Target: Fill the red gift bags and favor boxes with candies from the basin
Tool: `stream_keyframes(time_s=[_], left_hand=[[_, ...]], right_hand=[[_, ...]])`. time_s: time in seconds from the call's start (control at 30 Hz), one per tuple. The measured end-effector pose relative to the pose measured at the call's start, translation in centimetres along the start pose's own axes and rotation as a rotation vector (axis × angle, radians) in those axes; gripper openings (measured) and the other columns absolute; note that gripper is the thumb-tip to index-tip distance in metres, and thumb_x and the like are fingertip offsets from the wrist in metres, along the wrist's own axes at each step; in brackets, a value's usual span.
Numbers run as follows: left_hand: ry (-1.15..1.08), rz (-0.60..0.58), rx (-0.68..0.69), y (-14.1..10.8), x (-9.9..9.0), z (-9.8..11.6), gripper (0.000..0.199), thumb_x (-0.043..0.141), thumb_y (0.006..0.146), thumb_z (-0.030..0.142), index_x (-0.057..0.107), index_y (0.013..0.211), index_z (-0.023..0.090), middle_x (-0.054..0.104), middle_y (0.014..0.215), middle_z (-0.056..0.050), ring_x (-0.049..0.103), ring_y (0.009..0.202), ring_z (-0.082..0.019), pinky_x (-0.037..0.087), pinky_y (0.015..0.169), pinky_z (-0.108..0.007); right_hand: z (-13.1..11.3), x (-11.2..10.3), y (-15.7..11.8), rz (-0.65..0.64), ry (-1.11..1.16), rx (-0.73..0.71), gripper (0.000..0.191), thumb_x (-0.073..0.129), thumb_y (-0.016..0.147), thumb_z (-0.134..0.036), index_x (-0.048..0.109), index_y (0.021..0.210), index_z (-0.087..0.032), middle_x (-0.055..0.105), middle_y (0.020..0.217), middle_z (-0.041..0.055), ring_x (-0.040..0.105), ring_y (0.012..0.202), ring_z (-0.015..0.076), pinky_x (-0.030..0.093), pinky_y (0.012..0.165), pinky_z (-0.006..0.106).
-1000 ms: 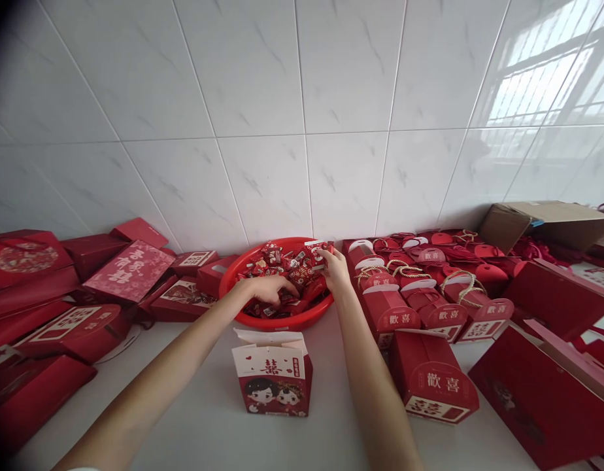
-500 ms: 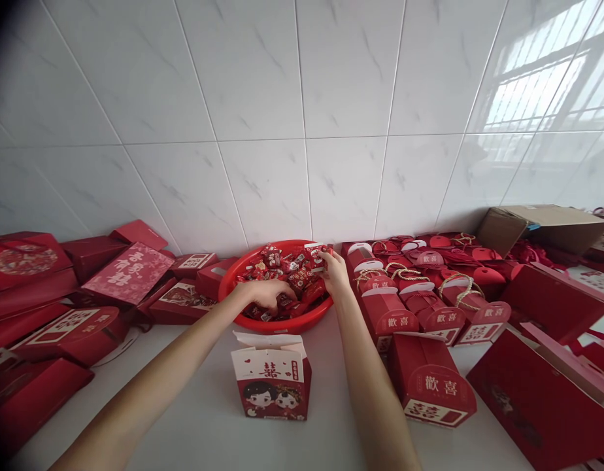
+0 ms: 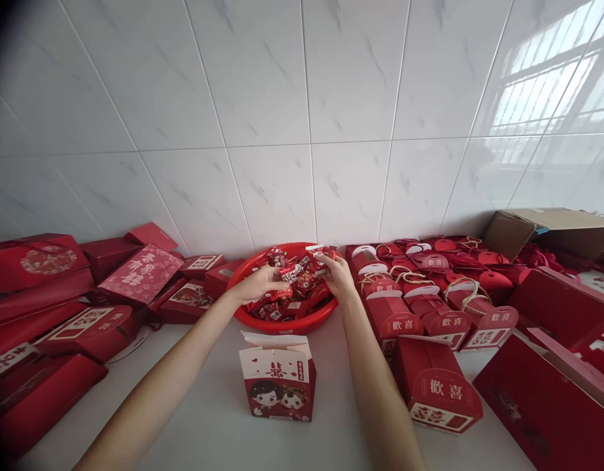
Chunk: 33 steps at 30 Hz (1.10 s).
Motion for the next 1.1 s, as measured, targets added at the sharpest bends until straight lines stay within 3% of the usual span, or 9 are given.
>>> stream_keyframes(time_s=[0.1,0.2,0.37,0.53,0.7,0.87,1.0,1.1], left_hand=[[-0.306,0.040,-0.025,-1.5,0.3,0.6,0.043,0.088,0.065,0.039,0.075,0.094,0.011,0.076,0.091,-0.008,0.070,0.081,-0.018,0.054,0.080,-0.030],[-0.425,0.096,-0.029,-2.7,0.6,1.8,0.041,0.090,0.064,0.037,0.076,0.095,0.013,0.077,0.093,-0.007,0.070,0.082,-0.015,0.054,0.080,-0.026],[-0.388,0.100,0.076,-4.1,1.5,4.2,0.039,0.087,0.070,0.037,0.078,0.101,0.015,0.078,0.104,-0.008,0.071,0.098,-0.021,0.054,0.093,-0.033],[-0.286,0.126,0.138,-6.1,2.2,6.0,0.037,0.085,0.074,0.037,0.078,0.104,0.016,0.078,0.104,-0.007,0.070,0.102,-0.024,0.054,0.095,-0.037],[-0.220,0.216,0.137,-8.6,1.9,7.2,0.043,0.088,0.069,0.036,0.074,0.106,0.018,0.075,0.104,-0.005,0.070,0.090,-0.019,0.056,0.083,-0.032],[0.032,0.090,0.191,-11.1,2.5,8.9,0.022,0.081,0.077,0.032,0.074,0.091,0.017,0.073,0.090,-0.004,0.068,0.085,-0.018,0.056,0.079,-0.032],[0.277,-0.071,0.351,-12.3,3.7,9.9,0.012,0.075,0.085,0.027,0.077,0.094,0.020,0.073,0.102,-0.006,0.067,0.095,-0.018,0.053,0.087,-0.030],[0.364,-0.170,0.367,-12.3,4.3,9.8,0.012,0.072,0.087,0.027,0.078,0.096,0.023,0.071,0.113,-0.006,0.067,0.101,-0.019,0.052,0.090,-0.029]], right_hand=[[-0.6,0.9,-0.9,-0.076,-0.022,0.066,0.025,0.085,0.057,-0.018,0.062,0.065,-0.016,0.062,0.058,-0.0036,0.049,0.044,0.0062,0.043,0.042,0.020],[-1.4,2.3,-2.3,-0.159,-0.047,0.082,0.025,0.086,0.058,-0.022,0.069,0.075,-0.016,0.068,0.069,-0.0007,0.061,0.059,0.0112,0.050,0.050,0.021],[-2.7,4.6,-5.2,-0.368,-0.176,-0.053,0.031,0.087,0.064,-0.035,0.071,0.084,-0.019,0.068,0.073,-0.0018,0.061,0.063,0.0116,0.048,0.054,0.022],[-3.6,5.1,-7.1,-0.375,-0.328,-0.234,0.030,0.082,0.072,-0.043,0.069,0.084,-0.019,0.065,0.071,-0.0018,0.060,0.064,0.0130,0.048,0.060,0.025],[-5.3,5.1,-8.8,-0.337,-0.379,-0.386,0.028,0.080,0.076,-0.043,0.069,0.085,-0.019,0.061,0.072,-0.0020,0.056,0.066,0.0122,0.046,0.064,0.026],[-6.7,5.2,-10.8,-0.380,-0.349,-0.414,0.024,0.079,0.078,-0.040,0.069,0.086,-0.020,0.058,0.072,-0.0023,0.053,0.066,0.0117,0.045,0.063,0.026],[-7.0,5.4,-11.6,-0.408,-0.382,-0.436,0.022,0.078,0.080,-0.039,0.068,0.085,-0.020,0.056,0.071,-0.0025,0.051,0.065,0.0109,0.043,0.061,0.025],[-7.0,5.4,-11.7,-0.412,-0.416,-0.430,0.023,0.078,0.080,-0.041,0.068,0.084,-0.020,0.056,0.071,-0.0024,0.050,0.063,0.0110,0.043,0.060,0.025]])
Point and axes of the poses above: each hand's wrist, its own y-axis towards the middle knuckle, its own x-axis out of the palm, z = x × y, the point moved 3 cm from there along y, towards the middle knuckle
